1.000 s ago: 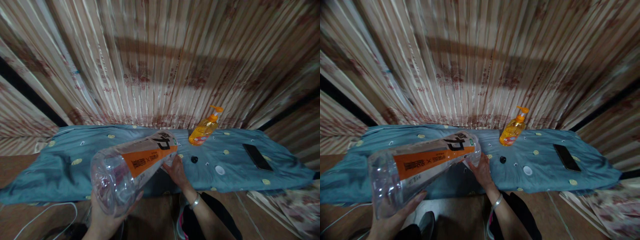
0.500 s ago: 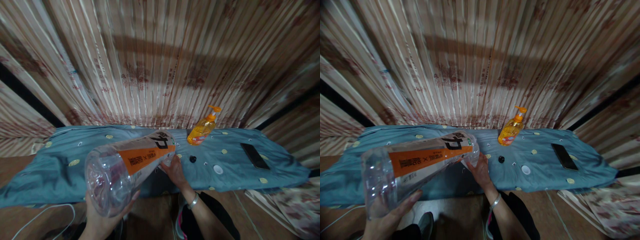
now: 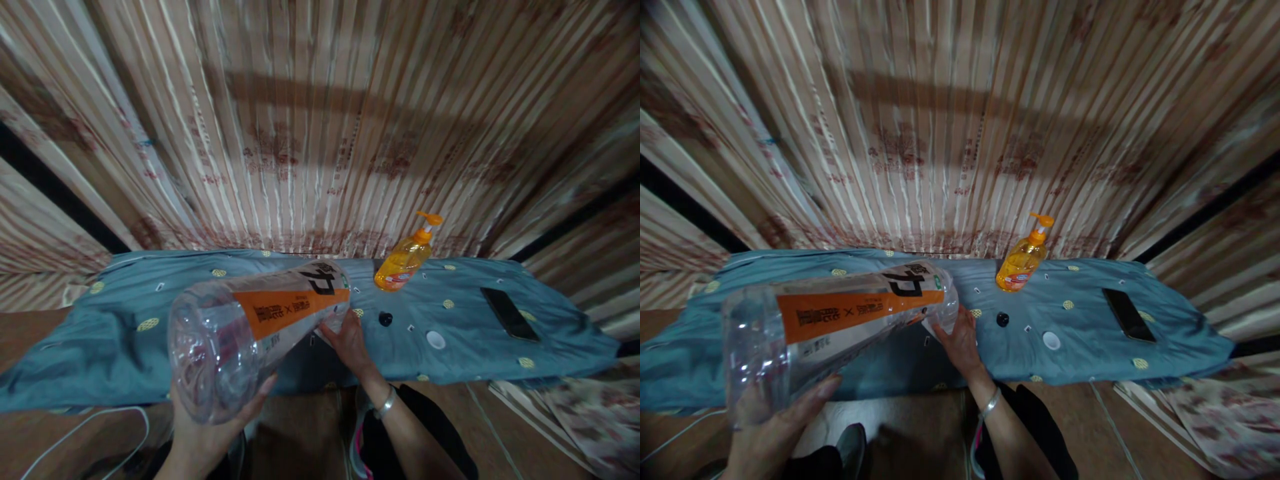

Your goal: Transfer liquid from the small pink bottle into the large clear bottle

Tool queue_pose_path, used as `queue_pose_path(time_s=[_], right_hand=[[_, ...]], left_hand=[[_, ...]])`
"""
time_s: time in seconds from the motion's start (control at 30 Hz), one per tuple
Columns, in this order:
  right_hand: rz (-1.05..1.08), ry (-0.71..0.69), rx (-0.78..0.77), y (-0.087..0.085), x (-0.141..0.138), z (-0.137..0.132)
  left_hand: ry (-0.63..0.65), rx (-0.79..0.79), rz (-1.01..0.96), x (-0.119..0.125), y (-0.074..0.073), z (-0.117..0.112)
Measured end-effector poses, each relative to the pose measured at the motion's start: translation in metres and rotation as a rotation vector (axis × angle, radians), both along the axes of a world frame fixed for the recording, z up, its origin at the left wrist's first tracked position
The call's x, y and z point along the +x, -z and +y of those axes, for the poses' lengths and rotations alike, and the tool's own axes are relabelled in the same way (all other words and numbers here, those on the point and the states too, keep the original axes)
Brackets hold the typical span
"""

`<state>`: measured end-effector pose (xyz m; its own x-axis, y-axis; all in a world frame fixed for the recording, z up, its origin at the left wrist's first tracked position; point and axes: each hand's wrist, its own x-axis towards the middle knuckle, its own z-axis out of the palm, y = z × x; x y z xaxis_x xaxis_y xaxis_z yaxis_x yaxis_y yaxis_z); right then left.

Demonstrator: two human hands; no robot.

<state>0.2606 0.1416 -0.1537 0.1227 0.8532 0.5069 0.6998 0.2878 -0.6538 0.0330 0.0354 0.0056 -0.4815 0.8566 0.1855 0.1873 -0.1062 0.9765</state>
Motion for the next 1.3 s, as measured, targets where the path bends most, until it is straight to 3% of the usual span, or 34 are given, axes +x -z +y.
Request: queue_pose_path(time_s=[0.17,0.33,0.47,0.83,1.13,1.3], right_hand=[[-0.011,0.016,0.03,-0.001,0.0,0.0],[-0.017,0.023,0.014,0.002,0.002,0.0],[-0.02,0.024,0.005,0.002,0.001,0.001],[0.003,0.021,-0.021,0.0,0.002,0.0],[-0.001,0.016,-0.005,-0.005,-0.001,-0.002],[0.024,0.02,-0.033,-0.009,-0.003,-0.002]], left_hand=[[0.092,0.118,0.142,-0.009,-0.012,0.008],[0.056,0.304,0.4,-0.009,-0.02,0.013],[0.064,0.379,0.488,-0.008,-0.021,0.013],[0.118,0.313,0.477,-0.013,-0.017,0.011],[-0.023,0.162,0.211,0.002,-0.019,0.006],[0.114,0.123,0.187,-0.004,-0.021,0.01]])
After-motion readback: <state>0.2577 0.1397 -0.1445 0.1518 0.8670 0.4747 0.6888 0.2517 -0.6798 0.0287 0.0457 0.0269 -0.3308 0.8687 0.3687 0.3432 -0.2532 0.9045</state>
